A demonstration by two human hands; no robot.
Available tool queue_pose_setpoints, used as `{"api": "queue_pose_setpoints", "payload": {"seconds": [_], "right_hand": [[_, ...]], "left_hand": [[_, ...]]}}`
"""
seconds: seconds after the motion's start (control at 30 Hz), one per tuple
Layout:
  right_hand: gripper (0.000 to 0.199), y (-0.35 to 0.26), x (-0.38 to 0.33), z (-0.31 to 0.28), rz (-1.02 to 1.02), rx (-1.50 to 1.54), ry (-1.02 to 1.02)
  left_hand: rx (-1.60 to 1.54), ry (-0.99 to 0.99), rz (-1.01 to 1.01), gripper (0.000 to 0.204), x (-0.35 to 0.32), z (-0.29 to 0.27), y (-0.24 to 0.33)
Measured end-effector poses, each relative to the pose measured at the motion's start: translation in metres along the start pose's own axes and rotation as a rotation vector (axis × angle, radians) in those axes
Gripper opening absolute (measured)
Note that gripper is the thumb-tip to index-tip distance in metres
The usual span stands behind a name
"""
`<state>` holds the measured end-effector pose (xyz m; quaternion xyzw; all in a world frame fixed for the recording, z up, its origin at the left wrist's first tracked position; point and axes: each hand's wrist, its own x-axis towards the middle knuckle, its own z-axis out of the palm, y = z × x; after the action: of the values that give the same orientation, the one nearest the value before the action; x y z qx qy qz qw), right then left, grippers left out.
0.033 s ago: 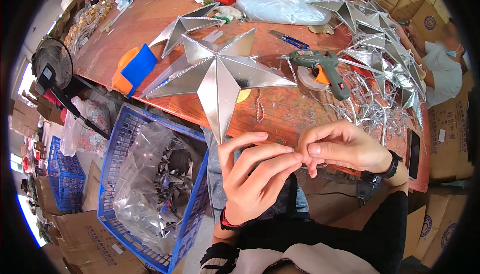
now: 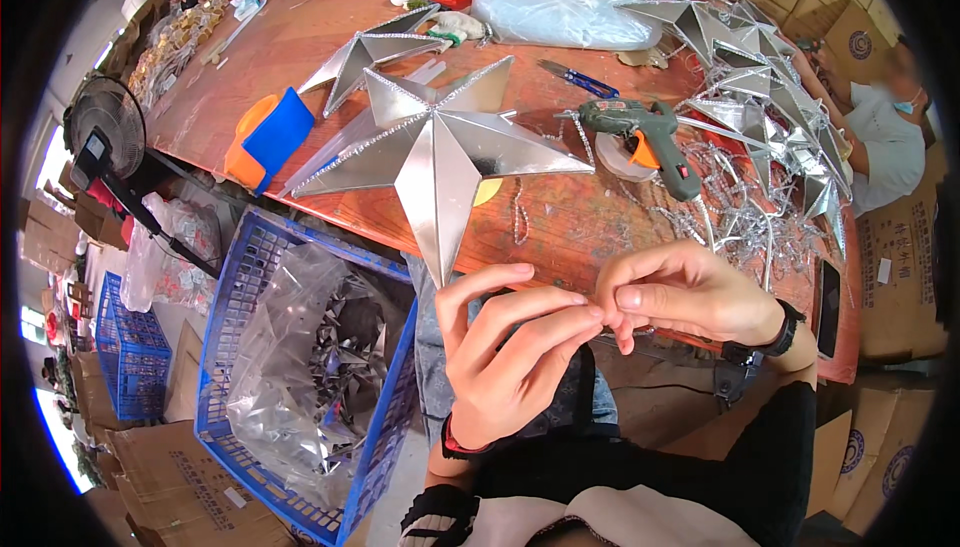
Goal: Assembling silver decorative stars using a glue gun and small plastic beads in a factory setting.
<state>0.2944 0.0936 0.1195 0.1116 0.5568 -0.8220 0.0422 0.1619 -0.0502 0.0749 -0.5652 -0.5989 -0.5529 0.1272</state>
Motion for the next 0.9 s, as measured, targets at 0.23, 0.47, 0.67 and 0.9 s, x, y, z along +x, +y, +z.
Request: {"api": "queue_pose_setpoints", "payload": {"seconds": [0.23, 0.47, 0.67, 0.9], "right_hand": [[0.026, 0.004, 0.002, -0.001, -0.014, 0.058, 0.005], [0.025, 0.002, 0.001, 0.000, -0.022, 0.106, 0.019], [0.024, 0.001, 0.001, 0.001, -0.066, 0.194, -0.005], [0.026, -0.004, 0.004, 0.004, -0.032, 0.220, 0.067]], "left_hand": [[0.018, 0.071, -0.022, 0.017, -0.004, 0.010, -0.001], [-0.037, 0.002, -0.009, 0.021, -0.004, 0.012, -0.001], [-0.136, -0.074, -0.031, 0.017, -0.005, 0.009, 0.000], [-0.064, 0.159, -0.126, 0.021, -0.012, -0.023, -0.012]]}}
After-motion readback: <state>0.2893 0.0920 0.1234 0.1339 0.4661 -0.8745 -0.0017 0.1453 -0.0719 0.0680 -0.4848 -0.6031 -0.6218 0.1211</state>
